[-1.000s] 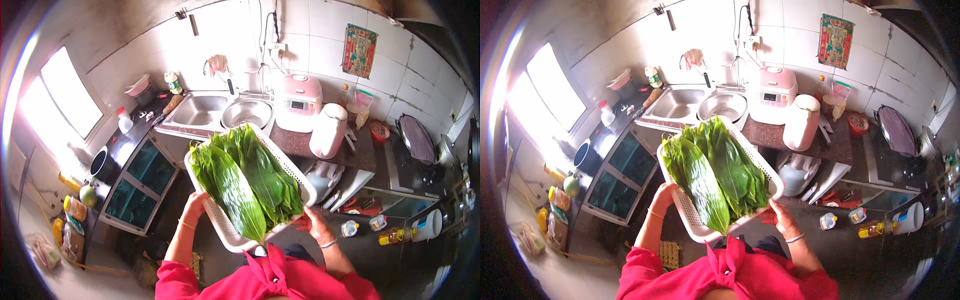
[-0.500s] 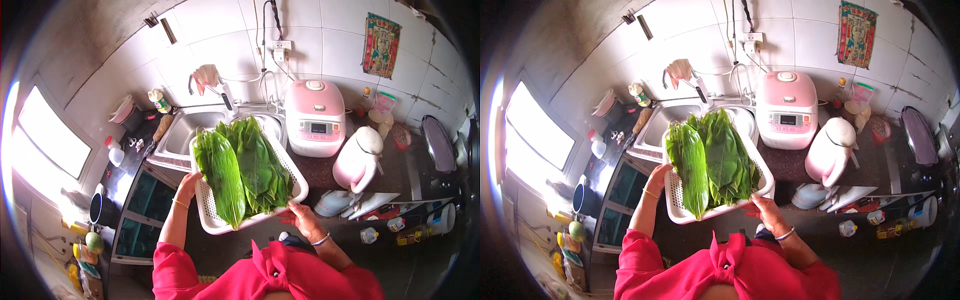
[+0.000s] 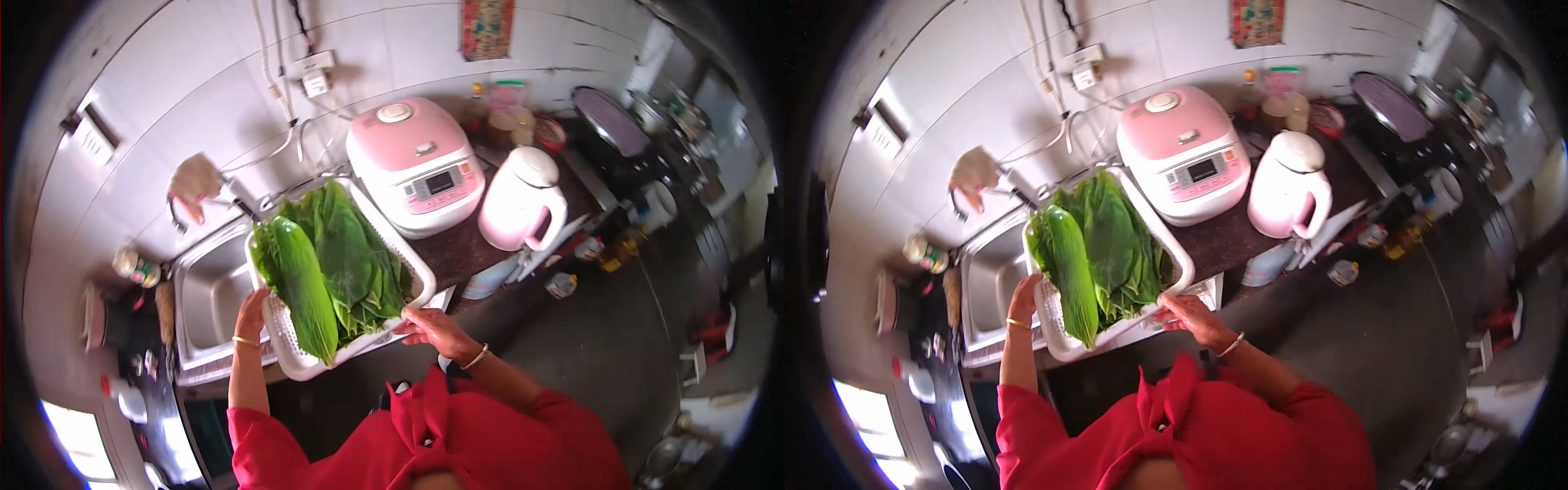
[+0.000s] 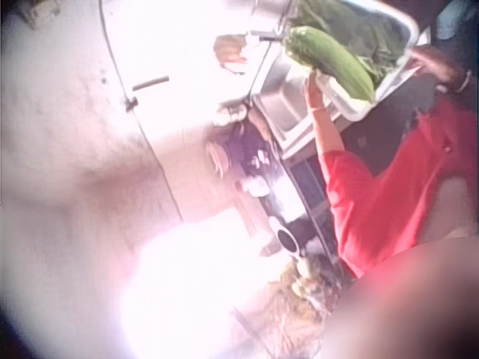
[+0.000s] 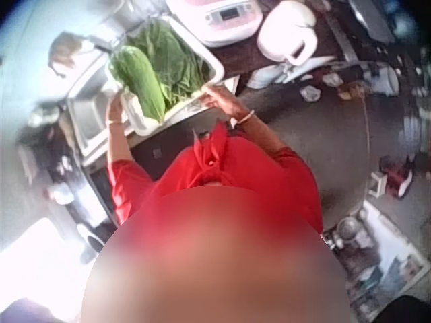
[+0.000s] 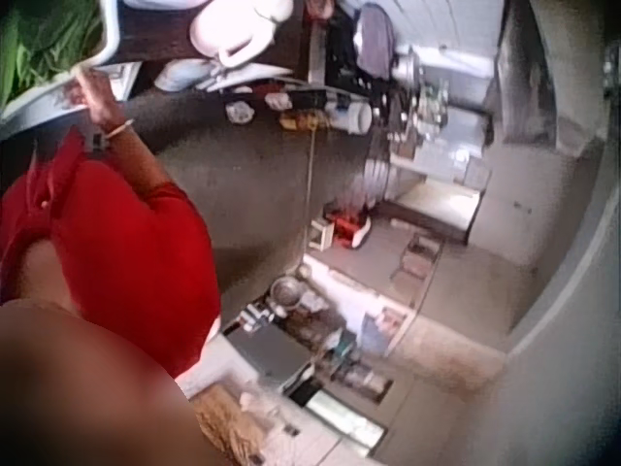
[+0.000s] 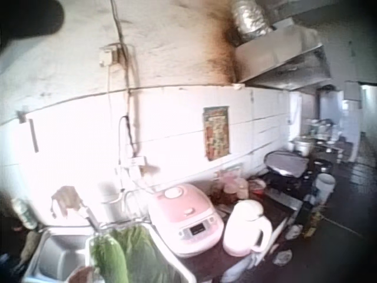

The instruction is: Washing large green leaves in a tub of water and transferring them to a basket.

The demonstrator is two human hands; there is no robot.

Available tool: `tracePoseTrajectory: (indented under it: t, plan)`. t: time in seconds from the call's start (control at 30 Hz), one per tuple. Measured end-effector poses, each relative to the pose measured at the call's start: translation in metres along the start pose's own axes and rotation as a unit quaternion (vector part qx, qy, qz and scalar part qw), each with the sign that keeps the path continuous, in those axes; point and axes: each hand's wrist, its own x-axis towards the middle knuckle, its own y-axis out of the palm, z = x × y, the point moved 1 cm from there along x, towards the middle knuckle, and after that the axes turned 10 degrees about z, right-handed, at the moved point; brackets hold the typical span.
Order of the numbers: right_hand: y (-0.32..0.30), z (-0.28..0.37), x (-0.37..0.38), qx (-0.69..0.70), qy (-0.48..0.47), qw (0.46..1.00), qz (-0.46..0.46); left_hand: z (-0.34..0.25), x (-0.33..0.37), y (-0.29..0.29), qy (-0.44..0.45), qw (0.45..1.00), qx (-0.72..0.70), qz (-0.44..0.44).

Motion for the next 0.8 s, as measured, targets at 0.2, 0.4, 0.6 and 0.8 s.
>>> tracePoseTrajectory:
  t: [0.2, 0.4, 0.6, 0.8]
  plan:
    - [0.012, -0.007, 0.003, -0.011, -0.047, 0.997, -0.059, 0.013, 0.034, -0.011, -0.019, 0.999, 0.024, 0.014]
    - [0.008, -0.007, -0.023, -0.088, 0.002, 0.993, -0.074, 0.012, 0.043, -0.015, 0.03, 0.999, 0.033, 0.0]
    - [-0.033, 0.012, -0.118, -0.139, -0.066, 0.959, -0.238, -0.022, -0.013, 0.009, 0.199, 0.94, 0.214, -0.174]
    - [-0.117, 0.052, -0.218, -0.112, -0.203, 0.856, -0.461, -0.047, -0.141, 0.178, 0.462, 0.787, 0.264, -0.314]
